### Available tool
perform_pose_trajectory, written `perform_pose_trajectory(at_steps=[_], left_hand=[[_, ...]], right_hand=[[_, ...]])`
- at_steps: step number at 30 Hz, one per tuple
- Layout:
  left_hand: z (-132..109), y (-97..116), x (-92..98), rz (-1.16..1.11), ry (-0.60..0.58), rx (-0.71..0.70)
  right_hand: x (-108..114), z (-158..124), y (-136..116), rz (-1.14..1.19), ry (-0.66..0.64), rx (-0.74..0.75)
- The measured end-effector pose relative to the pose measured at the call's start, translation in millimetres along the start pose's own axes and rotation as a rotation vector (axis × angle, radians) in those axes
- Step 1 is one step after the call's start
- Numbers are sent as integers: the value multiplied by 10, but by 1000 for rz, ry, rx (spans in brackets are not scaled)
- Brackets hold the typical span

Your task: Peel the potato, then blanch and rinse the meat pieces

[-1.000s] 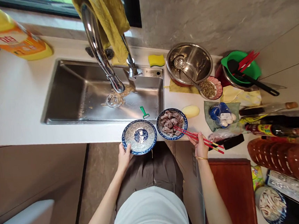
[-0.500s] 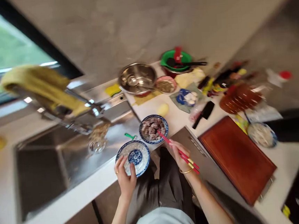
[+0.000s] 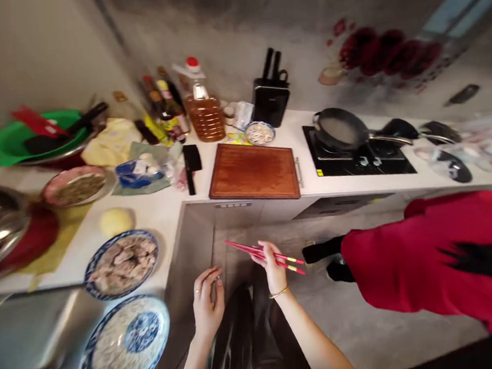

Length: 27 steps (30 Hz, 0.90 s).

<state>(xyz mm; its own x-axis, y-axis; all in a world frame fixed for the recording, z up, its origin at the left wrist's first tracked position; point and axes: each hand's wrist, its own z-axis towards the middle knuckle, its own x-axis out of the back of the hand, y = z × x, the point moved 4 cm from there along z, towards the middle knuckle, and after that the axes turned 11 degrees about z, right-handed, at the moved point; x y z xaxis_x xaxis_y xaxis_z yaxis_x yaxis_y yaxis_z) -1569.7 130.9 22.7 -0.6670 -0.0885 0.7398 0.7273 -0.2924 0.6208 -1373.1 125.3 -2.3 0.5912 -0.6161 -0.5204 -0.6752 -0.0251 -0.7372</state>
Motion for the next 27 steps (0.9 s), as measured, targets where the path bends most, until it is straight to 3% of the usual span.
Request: perform_pose_trajectory(at_steps=[2, 5, 9, 12, 17, 19, 22, 24, 27], left_hand=[[114, 181, -257, -51, -69, -54], [276, 433, -723, -105, -162, -106], [418, 735, -1591, -156, -317, -122], [450, 936, -2480, -203, -460, -108], [472, 1339, -4250, -315, -621, -50], [511, 1550, -4924, -352, -646, -44], [607, 1876, -5761, -418, -707, -59], [694, 2048, -6160, -428, -717, -60], [810, 2216, -6564, -378, -746, -95]], right_hand=[[486, 299, -249, 90, 163, 37], [1393, 913, -640, 146, 461, 45], [2642, 1893, -1124, 186, 549, 64], [3574, 2687, -1363, 190, 562, 20], [4951, 4000, -1527, 184, 575, -43], [5327, 4388, -1491, 200, 549, -43], [5644, 4703, -1359, 243, 486, -6], [5728, 4763, -1268, 265, 446, 28], [5761, 4777, -1197, 285, 374, 56]])
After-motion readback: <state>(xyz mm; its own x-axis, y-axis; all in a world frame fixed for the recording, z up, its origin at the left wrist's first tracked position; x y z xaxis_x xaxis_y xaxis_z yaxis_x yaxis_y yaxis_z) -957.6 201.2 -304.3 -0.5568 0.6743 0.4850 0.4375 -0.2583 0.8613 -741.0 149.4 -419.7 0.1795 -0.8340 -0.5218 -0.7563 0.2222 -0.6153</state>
